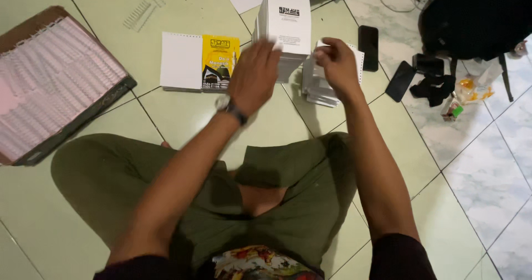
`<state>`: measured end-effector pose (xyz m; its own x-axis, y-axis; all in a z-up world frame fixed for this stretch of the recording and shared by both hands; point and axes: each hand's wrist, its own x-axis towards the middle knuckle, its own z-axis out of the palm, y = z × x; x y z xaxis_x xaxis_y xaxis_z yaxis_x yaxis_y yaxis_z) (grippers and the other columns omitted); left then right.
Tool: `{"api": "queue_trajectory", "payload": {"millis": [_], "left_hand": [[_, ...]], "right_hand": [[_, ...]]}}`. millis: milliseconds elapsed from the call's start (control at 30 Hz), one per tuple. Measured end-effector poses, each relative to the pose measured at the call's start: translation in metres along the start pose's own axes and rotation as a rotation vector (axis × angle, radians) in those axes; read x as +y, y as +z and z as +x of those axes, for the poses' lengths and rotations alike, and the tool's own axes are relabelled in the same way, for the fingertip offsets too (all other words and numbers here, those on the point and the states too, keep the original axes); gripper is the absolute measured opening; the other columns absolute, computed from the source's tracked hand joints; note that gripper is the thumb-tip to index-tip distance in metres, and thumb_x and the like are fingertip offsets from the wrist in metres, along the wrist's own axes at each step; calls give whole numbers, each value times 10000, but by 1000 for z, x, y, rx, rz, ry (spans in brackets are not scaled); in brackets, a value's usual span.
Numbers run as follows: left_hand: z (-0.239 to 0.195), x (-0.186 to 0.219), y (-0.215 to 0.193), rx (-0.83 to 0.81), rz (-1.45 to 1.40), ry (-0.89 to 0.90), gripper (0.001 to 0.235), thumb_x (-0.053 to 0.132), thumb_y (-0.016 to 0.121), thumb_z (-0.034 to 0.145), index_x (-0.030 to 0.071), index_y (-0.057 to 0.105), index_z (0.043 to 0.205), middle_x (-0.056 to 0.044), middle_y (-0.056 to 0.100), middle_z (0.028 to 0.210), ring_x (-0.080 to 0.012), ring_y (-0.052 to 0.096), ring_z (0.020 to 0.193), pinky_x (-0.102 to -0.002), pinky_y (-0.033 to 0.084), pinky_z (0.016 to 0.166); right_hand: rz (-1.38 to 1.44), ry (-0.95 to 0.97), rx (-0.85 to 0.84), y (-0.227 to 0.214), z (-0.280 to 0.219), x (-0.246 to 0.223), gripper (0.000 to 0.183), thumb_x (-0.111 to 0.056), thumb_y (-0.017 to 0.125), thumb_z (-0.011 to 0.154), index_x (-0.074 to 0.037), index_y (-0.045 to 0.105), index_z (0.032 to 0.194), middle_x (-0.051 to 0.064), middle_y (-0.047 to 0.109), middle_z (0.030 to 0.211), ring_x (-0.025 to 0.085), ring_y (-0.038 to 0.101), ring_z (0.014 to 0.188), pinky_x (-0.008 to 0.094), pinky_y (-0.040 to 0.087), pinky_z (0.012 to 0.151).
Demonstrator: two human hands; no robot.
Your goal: The person sits on the floor and assembles spiral-bound notebooks by hand. They pick up a notebook, insert a metal spiral binding into the holes, and then place the finished notebook onto a stack. This process is repeated multiple times.
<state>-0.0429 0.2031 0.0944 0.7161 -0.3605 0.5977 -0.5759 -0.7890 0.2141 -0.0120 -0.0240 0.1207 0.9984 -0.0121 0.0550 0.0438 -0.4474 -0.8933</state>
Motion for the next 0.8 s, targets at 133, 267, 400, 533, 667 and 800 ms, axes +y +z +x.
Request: {"api": "queue_trajectory", "payload": {"millis": [133,267,400,533,667,800], "left_hand": [[50,-29,36,-311,57,67,979,316,890,785,-44,399,1551,-261,284,1645,-414,192,1534,-547,183,1254],[60,-40,61,-347,263,137,796,331,791,746,-56,512,1384,-271,574,1371,-418,529,1241,-489,388,1077],[71,-42,53,-337,383,241,711,297,696,803,-85,536,1381,-172,698,1067,-330,638,927,-451,465,876],[84,-44,43,-358,417,335,359,329,630,859,31,660,1058,-134,686,923,-291,618,801,-407,437,795],[103,-59,40,-554,269,388,422,452,625,904,52,663,1031,-135,739,871,-310,681,729,-443,479,788],[120,-71,42,-580,283,484,376,452,584,890,96,707,876,-93,755,808,-319,690,607,-418,500,673]], "right_hand": [[127,409,25,17,8,-32,448,-53,590,944,-4,538,1387,93,677,1041,179,669,909,303,604,891],[254,530,114,23,14,-29,385,-103,606,954,1,570,1323,117,698,972,194,660,814,299,576,750],[284,509,181,26,18,-20,350,-101,564,933,-12,587,1270,96,677,866,164,624,726,285,535,682],[362,512,255,27,15,-33,218,-30,530,925,-41,605,1130,84,655,812,136,631,665,250,575,672],[525,457,288,24,5,-42,252,-38,523,974,8,585,1214,137,707,914,164,652,742,261,579,701],[507,215,337,35,-5,4,289,-98,623,930,42,580,1179,208,741,1052,187,697,838,277,635,842]]}}
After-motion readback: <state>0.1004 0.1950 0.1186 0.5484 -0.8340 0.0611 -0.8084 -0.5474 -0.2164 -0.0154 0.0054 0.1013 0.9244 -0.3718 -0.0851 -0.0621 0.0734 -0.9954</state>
